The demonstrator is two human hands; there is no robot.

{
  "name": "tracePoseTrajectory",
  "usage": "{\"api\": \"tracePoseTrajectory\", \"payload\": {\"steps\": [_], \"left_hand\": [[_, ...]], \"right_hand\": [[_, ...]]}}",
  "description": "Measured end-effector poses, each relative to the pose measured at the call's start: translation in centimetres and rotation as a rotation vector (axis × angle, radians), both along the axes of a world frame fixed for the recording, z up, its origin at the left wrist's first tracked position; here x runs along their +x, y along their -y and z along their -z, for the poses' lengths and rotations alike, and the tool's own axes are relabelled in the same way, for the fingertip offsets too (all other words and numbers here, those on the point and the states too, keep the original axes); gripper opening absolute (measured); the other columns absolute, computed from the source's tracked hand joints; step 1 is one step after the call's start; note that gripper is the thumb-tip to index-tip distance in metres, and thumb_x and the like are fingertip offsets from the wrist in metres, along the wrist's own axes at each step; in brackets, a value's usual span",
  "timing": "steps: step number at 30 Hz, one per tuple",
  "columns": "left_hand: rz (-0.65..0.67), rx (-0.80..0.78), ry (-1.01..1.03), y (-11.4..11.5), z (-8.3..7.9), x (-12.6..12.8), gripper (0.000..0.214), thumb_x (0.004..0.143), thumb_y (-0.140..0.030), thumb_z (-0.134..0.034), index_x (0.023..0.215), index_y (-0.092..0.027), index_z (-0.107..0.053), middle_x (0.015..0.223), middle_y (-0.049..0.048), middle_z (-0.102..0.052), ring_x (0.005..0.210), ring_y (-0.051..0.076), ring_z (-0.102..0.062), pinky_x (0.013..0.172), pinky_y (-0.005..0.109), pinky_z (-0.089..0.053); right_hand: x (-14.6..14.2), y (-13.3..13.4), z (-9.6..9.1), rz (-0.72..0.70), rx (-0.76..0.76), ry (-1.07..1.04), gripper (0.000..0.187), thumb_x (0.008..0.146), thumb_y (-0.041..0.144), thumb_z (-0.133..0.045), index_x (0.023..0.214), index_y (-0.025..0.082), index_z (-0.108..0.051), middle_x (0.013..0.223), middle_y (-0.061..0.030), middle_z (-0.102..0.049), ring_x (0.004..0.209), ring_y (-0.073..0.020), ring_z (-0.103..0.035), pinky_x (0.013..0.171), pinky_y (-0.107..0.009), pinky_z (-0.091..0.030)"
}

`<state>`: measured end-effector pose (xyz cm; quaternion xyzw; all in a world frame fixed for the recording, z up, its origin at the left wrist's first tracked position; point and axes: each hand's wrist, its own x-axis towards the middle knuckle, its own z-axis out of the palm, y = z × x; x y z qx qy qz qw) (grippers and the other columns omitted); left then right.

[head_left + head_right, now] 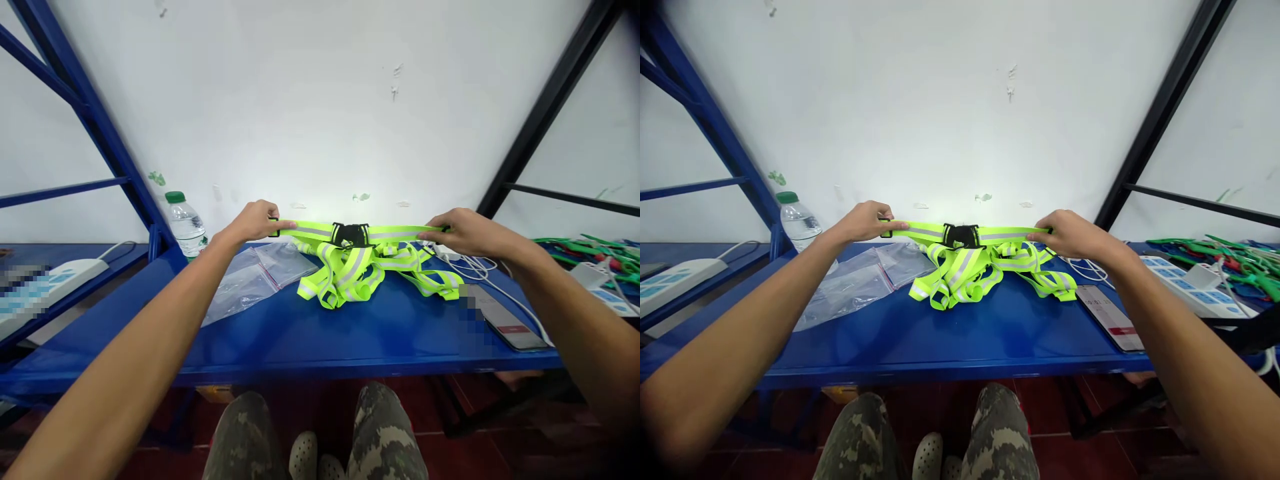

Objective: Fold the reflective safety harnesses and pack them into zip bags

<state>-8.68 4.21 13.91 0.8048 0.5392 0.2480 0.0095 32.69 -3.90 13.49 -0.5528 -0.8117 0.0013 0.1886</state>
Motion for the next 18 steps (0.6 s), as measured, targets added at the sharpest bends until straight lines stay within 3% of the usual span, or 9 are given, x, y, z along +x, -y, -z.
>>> {"api": "tracePoseTrajectory", "payload": {"steps": [2, 4, 7, 10, 14, 16, 18], "left_hand": [[0.070, -0.178, 0.138, 0.1, 0.2, 0.0, 0.049, 0.060, -0.061, -0.077, 0.062, -0.020, -0.051, 0.057, 0.0004, -0.054, 0.055, 0.015, -0.051, 0.054, 0.027, -0.033], [0.114, -0.284, 0.301, 0.2, 0.3, 0.3, 0.049, 0.056, -0.055, -0.083, 0.068, -0.020, -0.050, 0.060, 0.0000, -0.055, 0.053, 0.014, -0.052, 0.052, 0.027, -0.035], [0.117, -0.184, 0.473, 0.0, 0.1, 1.6, 0.050, 0.049, -0.045, -0.088, 0.074, -0.019, -0.054, 0.068, 0.0006, -0.057, 0.055, 0.012, -0.050, 0.052, 0.026, -0.036], [0.189, -0.035, 0.556, 0.1, -0.3, 4.1, 0.047, 0.050, -0.042, -0.088, 0.079, -0.018, -0.058, 0.075, 0.0011, -0.057, 0.066, 0.013, -0.051, 0.059, 0.027, -0.039], [0.369, 0.008, 0.618, 0.8, -1.1, 7.8, 0.046, 0.055, -0.042, -0.085, 0.085, -0.016, -0.062, 0.087, 0.0038, -0.061, 0.082, 0.017, -0.055, 0.071, 0.030, -0.044], [0.445, 0.001, 0.603, 1.2, -1.4, 9.0, 0.044, 0.060, -0.042, -0.082, 0.090, -0.016, -0.063, 0.094, 0.0051, -0.062, 0.087, 0.018, -0.057, 0.075, 0.031, -0.045], [0.445, 0.005, 0.563, 1.7, -1.6, 9.5, 0.043, 0.066, -0.040, -0.079, 0.098, -0.017, -0.064, 0.099, 0.0061, -0.062, 0.090, 0.019, -0.058, 0.077, 0.033, -0.046]], "right_hand": [[0.7, -0.4, 0.5, 0.054, -0.094, -0.079, 0.052, 0.080, 0.068, -0.053, 0.079, 0.018, -0.066, 0.068, -0.0073, -0.066, 0.066, -0.0226, -0.061, 0.062, -0.035, -0.045], [1.0, -0.9, 1.1, 0.069, -0.100, -0.144, 0.051, 0.078, 0.066, -0.058, 0.096, 0.018, -0.064, 0.074, -0.0060, -0.069, 0.062, -0.0200, -0.060, 0.060, -0.033, -0.045], [0.6, -1.7, 2.3, 0.096, -0.152, -0.079, 0.056, 0.071, 0.061, -0.067, 0.108, 0.018, -0.060, 0.085, -0.0077, -0.071, 0.067, -0.0214, -0.063, 0.064, -0.034, -0.048], [-1.5, -2.3, 3.1, 0.044, -0.235, 0.026, 0.060, 0.065, 0.055, -0.073, 0.111, 0.017, -0.064, 0.103, -0.0126, -0.071, 0.088, -0.0284, -0.066, 0.078, -0.040, -0.051], [-6.8, -2.2, 2.7, -0.193, -0.187, -0.224, 0.079, 0.069, 0.056, -0.072, 0.137, 0.024, -0.049, 0.142, -0.0114, -0.052, 0.121, -0.0297, -0.055, 0.093, -0.040, -0.049], [-9.6, -2.2, 2.1, -0.319, -0.131, -0.347, 0.075, 0.068, 0.056, -0.074, 0.132, 0.025, -0.053, 0.133, -0.0093, -0.058, 0.114, -0.0277, -0.057, 0.088, -0.038, -0.050], [-11.7, -2.5, 1.5, -0.399, -0.197, -0.385, 0.046, 0.075, 0.055, -0.068, 0.105, 0.020, -0.065, 0.097, -0.0054, -0.068, 0.086, -0.0217, -0.062, 0.072, -0.033, -0.050]]}}
